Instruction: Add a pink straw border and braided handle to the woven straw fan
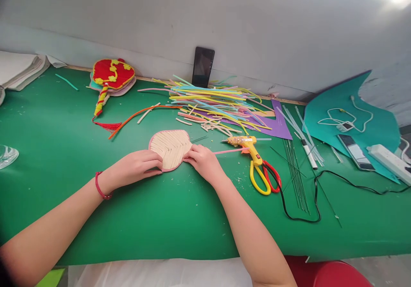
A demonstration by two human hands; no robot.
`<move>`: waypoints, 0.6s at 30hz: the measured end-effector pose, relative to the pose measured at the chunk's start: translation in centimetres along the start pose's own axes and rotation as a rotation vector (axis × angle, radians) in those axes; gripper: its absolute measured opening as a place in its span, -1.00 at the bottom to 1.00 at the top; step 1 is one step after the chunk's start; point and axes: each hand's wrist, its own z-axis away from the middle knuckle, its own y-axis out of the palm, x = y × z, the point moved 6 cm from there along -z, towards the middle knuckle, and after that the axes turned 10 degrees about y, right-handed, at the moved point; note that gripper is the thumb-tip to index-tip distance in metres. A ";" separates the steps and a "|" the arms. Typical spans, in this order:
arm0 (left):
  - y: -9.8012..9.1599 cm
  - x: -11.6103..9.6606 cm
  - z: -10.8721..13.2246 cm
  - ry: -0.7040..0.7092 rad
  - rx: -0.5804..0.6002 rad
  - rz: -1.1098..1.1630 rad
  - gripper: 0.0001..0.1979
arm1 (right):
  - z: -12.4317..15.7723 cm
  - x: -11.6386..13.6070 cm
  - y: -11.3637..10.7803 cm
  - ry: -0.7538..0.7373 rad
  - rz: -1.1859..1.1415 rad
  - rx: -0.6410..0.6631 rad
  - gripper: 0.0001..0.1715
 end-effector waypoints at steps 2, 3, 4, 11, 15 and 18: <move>0.1 -0.1 -0.1 0.008 0.006 -0.036 -0.74 | 0.0 0.0 0.0 0.002 -0.001 0.000 -0.89; 0.1 -0.1 -0.1 0.008 0.004 -0.044 -0.73 | 0.0 0.0 0.0 0.002 -0.001 0.000 -0.90; 0.1 -0.1 -0.1 0.008 -0.003 -0.048 -0.73 | 0.0 0.1 -0.1 0.001 -0.001 0.000 -0.90; 0.4 0.2 0.2 -0.001 -0.033 -0.045 -0.73 | 0.0 0.1 -0.1 0.001 -0.004 0.000 -0.90; 0.4 0.5 0.1 -0.032 -0.061 0.016 -0.74 | 0.0 0.0 0.0 -0.002 -0.005 -0.003 -0.90; 0.4 0.7 0.1 -0.064 -0.078 0.089 -0.75 | 0.0 0.0 0.0 -0.008 -0.005 -0.006 -0.90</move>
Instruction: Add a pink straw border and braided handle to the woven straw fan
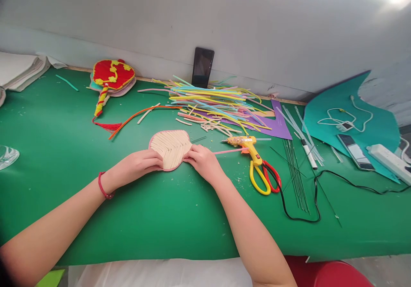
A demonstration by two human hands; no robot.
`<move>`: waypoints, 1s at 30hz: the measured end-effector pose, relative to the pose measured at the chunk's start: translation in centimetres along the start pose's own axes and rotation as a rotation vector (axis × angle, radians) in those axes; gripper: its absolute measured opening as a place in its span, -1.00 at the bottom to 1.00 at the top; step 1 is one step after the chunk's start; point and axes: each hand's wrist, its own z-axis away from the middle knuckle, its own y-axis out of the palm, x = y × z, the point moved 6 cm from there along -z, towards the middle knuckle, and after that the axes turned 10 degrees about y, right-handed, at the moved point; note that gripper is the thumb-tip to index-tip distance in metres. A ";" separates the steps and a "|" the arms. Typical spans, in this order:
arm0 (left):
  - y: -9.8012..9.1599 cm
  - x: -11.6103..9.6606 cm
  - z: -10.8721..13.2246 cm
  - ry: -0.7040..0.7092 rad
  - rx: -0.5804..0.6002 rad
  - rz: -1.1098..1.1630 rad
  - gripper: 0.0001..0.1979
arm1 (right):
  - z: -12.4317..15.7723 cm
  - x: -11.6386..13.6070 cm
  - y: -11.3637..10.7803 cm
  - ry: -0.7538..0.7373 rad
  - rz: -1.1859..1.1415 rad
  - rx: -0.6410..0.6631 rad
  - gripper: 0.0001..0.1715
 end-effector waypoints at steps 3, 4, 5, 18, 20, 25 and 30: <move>0.0 0.3 0.0 -0.035 -0.002 0.066 -0.77 | 0.0 0.0 0.0 0.000 -0.002 0.002 -0.90; 0.1 0.4 0.0 -0.048 -0.003 0.089 -0.78 | 0.0 0.0 0.0 0.000 -0.003 0.001 -0.90; 0.1 0.5 0.0 -0.062 -0.005 0.111 -0.79 | 0.0 0.0 0.0 0.000 -0.003 -0.001 -0.90; 0.3 0.8 0.1 -0.156 0.013 0.206 -0.84 | 0.0 -0.1 0.0 0.006 -0.007 -0.008 -0.92; 0.3 0.8 0.1 -0.153 0.012 0.209 -0.84 | 0.0 0.0 0.0 0.005 -0.008 -0.006 -0.91; 0.3 0.7 0.1 -0.144 0.007 0.222 -0.85 | 0.0 0.0 0.0 0.001 -0.013 -0.005 -0.91; 0.3 0.7 0.1 -0.138 0.004 0.224 -0.86 | 0.0 0.0 0.0 0.000 -0.024 -0.003 -0.92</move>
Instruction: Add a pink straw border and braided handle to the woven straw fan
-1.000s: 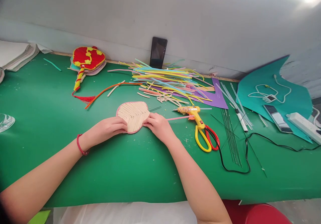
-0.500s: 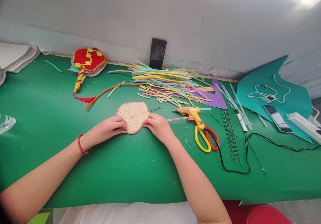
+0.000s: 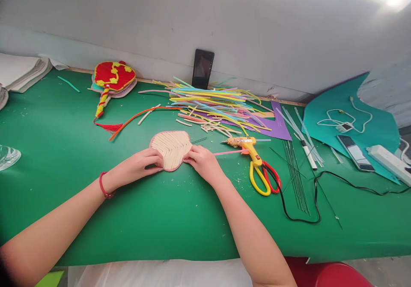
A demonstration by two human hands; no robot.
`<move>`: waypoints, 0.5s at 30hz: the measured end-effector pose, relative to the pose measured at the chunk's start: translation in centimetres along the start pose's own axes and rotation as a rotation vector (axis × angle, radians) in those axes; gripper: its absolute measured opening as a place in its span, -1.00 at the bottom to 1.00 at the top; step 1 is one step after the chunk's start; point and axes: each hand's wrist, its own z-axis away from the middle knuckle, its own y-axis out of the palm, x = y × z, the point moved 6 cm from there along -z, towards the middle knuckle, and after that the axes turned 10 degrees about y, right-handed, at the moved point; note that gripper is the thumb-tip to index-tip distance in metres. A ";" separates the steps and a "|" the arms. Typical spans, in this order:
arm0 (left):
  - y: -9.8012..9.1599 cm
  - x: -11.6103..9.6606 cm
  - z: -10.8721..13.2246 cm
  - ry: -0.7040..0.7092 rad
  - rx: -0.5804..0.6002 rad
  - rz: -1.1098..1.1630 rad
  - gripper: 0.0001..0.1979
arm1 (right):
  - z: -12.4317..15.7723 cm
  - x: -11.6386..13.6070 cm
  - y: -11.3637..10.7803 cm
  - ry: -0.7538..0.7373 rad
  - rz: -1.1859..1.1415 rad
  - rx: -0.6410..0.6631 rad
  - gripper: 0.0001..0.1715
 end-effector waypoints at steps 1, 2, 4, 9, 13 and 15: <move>0.0 0.0 0.0 0.002 -0.002 0.003 -0.86 | 0.0 0.0 0.0 0.002 -0.001 0.000 -0.92; 0.0 0.0 0.0 0.001 -0.004 0.008 -0.86 | 0.0 0.0 0.0 0.001 -0.002 0.000 -0.92; 0.0 0.1 0.0 -0.019 -0.011 0.016 -0.87 | 0.0 0.0 0.0 -0.001 -0.004 -0.004 -0.92; 0.2 0.5 0.2 -0.085 -0.020 0.033 -0.87 | 0.0 0.0 -0.1 0.000 -0.004 -0.003 -0.91; 0.2 0.5 0.1 -0.087 -0.005 0.040 -0.88 | 0.0 0.0 -0.1 0.007 -0.013 0.001 -0.91; 0.1 0.5 -0.1 -0.091 -0.002 0.039 -0.87 | 0.0 0.0 -0.1 0.014 -0.012 0.007 -0.91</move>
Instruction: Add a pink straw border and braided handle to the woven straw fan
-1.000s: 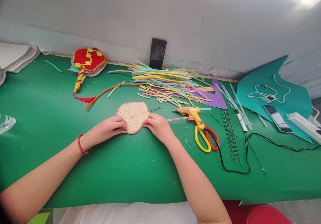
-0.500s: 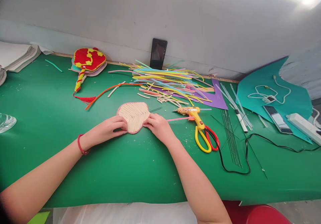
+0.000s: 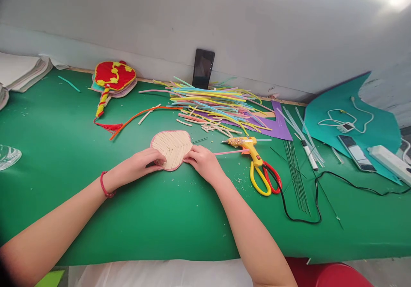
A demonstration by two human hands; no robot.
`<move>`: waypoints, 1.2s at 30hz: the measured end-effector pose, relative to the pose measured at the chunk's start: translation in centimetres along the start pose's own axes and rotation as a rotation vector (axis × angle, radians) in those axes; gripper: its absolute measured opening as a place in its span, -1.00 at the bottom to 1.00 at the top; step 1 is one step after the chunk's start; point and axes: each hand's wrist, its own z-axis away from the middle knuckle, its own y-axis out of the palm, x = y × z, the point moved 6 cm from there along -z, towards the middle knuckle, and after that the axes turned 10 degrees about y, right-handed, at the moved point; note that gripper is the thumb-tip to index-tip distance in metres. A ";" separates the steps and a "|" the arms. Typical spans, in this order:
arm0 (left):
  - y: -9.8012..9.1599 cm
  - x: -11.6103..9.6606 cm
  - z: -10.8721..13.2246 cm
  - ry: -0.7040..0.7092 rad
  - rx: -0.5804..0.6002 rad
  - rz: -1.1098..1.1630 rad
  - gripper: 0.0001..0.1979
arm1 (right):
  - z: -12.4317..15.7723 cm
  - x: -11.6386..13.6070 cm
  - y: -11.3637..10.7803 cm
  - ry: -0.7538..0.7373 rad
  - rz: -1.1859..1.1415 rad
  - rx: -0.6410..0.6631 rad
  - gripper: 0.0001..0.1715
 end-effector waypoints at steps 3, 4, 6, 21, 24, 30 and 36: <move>-0.2 0.0 -0.2 -0.006 -0.001 0.018 -0.87 | 0.0 0.1 0.0 0.007 0.000 0.008 -0.91; -0.2 0.0 -0.2 -0.005 -0.005 0.028 -0.88 | 0.0 0.1 0.0 0.007 -0.002 0.008 -0.91; -0.3 0.1 -0.2 -0.001 -0.015 0.040 -0.87 | -0.1 0.1 0.0 0.008 -0.006 0.006 -0.91; -0.3 0.3 -0.2 0.018 -0.009 0.043 -0.88 | -0.1 -0.2 0.2 0.019 -0.014 0.011 -0.91; -0.2 0.3 -0.2 0.019 -0.009 0.050 -0.87 | -0.1 -0.2 0.2 0.017 -0.014 0.009 -0.92; -0.3 0.1 -0.1 0.014 -0.005 0.049 -0.88 | 0.0 -0.2 0.2 0.012 -0.021 0.006 -0.90; -0.4 -0.1 -0.1 0.024 -0.019 0.048 -0.89 | -0.1 -0.2 0.2 0.009 -0.021 -0.001 -0.90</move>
